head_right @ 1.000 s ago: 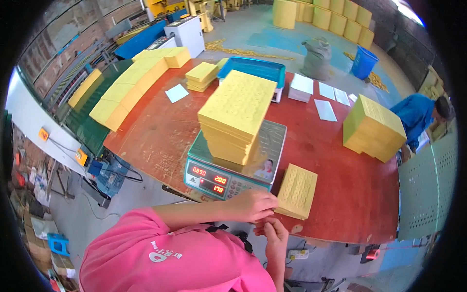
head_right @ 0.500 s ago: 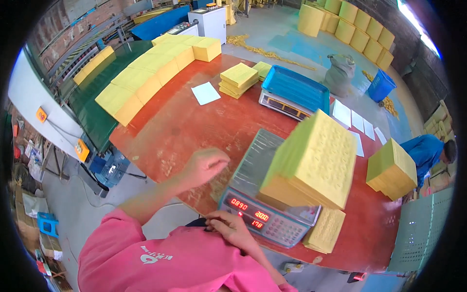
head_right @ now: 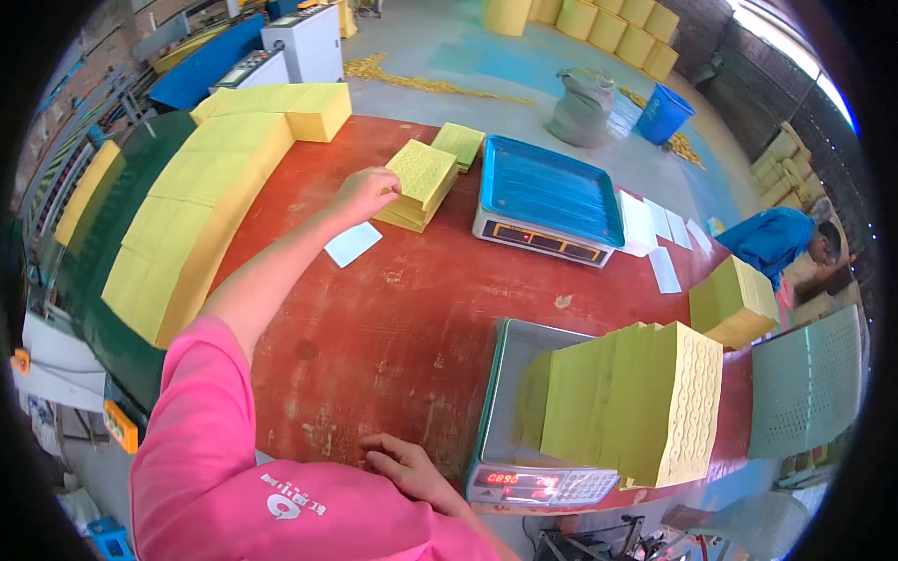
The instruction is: Weighing and stacking yellow paper cards on a digital scale in a production facility.
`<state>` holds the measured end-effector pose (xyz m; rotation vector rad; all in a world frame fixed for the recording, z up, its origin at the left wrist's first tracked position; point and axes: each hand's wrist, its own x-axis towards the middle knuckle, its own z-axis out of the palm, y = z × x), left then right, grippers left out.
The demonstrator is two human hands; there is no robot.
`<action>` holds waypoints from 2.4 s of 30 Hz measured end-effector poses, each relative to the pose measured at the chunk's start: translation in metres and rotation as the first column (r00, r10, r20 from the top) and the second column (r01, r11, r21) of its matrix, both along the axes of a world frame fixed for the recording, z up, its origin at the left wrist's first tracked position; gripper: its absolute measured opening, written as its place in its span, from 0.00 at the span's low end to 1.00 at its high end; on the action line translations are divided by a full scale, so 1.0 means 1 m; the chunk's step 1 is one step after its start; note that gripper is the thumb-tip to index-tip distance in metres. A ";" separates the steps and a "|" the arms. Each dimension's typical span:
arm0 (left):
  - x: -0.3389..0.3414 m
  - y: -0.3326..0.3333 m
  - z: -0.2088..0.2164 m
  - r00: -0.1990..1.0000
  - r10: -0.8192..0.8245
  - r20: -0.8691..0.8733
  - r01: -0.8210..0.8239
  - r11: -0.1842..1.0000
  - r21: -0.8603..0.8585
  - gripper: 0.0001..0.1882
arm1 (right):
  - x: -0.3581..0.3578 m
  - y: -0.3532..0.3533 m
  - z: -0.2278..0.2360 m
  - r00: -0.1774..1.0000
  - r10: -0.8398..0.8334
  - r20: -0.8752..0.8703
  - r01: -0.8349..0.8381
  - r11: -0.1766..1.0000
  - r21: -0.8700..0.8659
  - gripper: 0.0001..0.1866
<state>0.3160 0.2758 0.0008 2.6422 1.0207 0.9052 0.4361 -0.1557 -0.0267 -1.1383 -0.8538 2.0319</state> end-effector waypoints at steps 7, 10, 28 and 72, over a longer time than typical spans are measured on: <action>0.013 0.056 -0.023 0.984 -0.069 -0.164 0.058 0.996 -0.068 0.12 | -0.006 0.016 -0.010 0.990 -0.054 0.127 0.057 0.998 -0.020 0.16; 0.014 0.059 -0.016 0.971 -0.142 -0.195 0.126 0.988 -0.092 0.10 | -0.007 0.020 -0.016 0.991 -0.062 0.121 0.065 0.998 -0.023 0.16; -0.001 -0.186 0.051 0.961 -0.270 0.061 0.233 0.907 0.351 0.12 | 0.025 0.076 0.038 0.728 -0.608 -0.316 0.611 0.785 -0.103 0.25; 0.234 -0.380 0.199 0.871 0.233 0.433 0.213 0.615 -0.759 0.11 | 0.328 -0.056 0.186 0.657 -0.736 0.162 0.293 0.448 0.845 0.23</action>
